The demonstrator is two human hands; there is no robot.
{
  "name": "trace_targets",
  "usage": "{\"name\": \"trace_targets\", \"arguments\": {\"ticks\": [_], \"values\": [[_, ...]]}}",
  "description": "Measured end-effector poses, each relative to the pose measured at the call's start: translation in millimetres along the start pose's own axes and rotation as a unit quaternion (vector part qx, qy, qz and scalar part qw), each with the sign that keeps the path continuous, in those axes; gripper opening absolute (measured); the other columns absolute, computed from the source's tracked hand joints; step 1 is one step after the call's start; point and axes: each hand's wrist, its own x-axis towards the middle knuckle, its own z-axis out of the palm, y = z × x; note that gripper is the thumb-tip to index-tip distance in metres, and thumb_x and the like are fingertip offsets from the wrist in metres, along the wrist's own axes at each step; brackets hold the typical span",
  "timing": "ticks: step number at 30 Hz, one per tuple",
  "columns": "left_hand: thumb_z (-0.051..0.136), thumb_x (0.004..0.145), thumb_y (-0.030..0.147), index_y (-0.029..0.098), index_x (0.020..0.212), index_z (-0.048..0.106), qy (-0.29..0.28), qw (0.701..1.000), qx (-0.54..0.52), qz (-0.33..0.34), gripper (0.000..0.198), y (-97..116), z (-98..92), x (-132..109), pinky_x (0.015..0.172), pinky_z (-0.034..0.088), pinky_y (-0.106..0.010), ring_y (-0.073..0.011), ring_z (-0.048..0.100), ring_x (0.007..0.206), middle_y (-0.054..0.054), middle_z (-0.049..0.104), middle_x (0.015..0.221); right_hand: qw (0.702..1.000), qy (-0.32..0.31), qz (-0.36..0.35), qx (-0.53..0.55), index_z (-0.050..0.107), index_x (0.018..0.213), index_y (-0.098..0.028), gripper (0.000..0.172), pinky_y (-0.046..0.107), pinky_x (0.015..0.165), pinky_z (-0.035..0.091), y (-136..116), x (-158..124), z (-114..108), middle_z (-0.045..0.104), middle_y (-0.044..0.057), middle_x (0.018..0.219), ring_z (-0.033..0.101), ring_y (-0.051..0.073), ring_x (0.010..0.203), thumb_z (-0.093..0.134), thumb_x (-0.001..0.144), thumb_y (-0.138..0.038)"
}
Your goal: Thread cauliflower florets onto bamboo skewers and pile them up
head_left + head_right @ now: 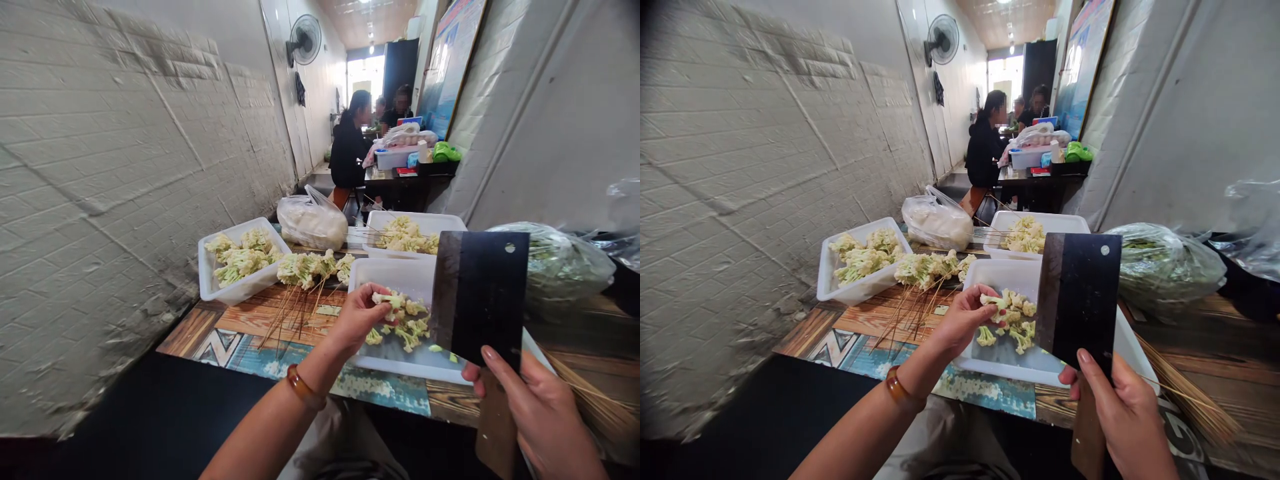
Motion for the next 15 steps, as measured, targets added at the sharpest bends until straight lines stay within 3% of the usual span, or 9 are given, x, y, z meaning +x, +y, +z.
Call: {"name": "trace_targets", "arguments": {"ticks": [4,15], "values": [[0.08,0.06,0.03,0.013,0.087,0.061,0.002,1.0,0.017,-0.007,0.037,-0.2,0.8,0.1,0.064,0.055,-0.029,-0.0122,0.061,0.065,0.001,0.058,0.069,0.995,-0.067,0.068,-0.005,0.066,0.064,-0.026,0.025,0.033,0.047,0.054,3.2,-7.9,-2.1,0.069,0.004,0.061,0.06,0.021,0.049,0.072,0.069,-0.05],[0.077,0.063,0.03,0.013,0.081,0.063,0.014,0.997,0.066,0.035,0.029,-9.1,-5.2,6.3,0.059,0.048,-0.024,-0.0094,0.058,0.058,0.0,0.061,0.07,0.987,-0.131,-0.01,-0.096,0.068,0.061,-0.025,0.032,0.03,0.052,0.053,-8.4,-17.1,13.8,0.063,0.003,0.055,0.061,0.019,0.052,0.063,0.075,-0.054]]}}
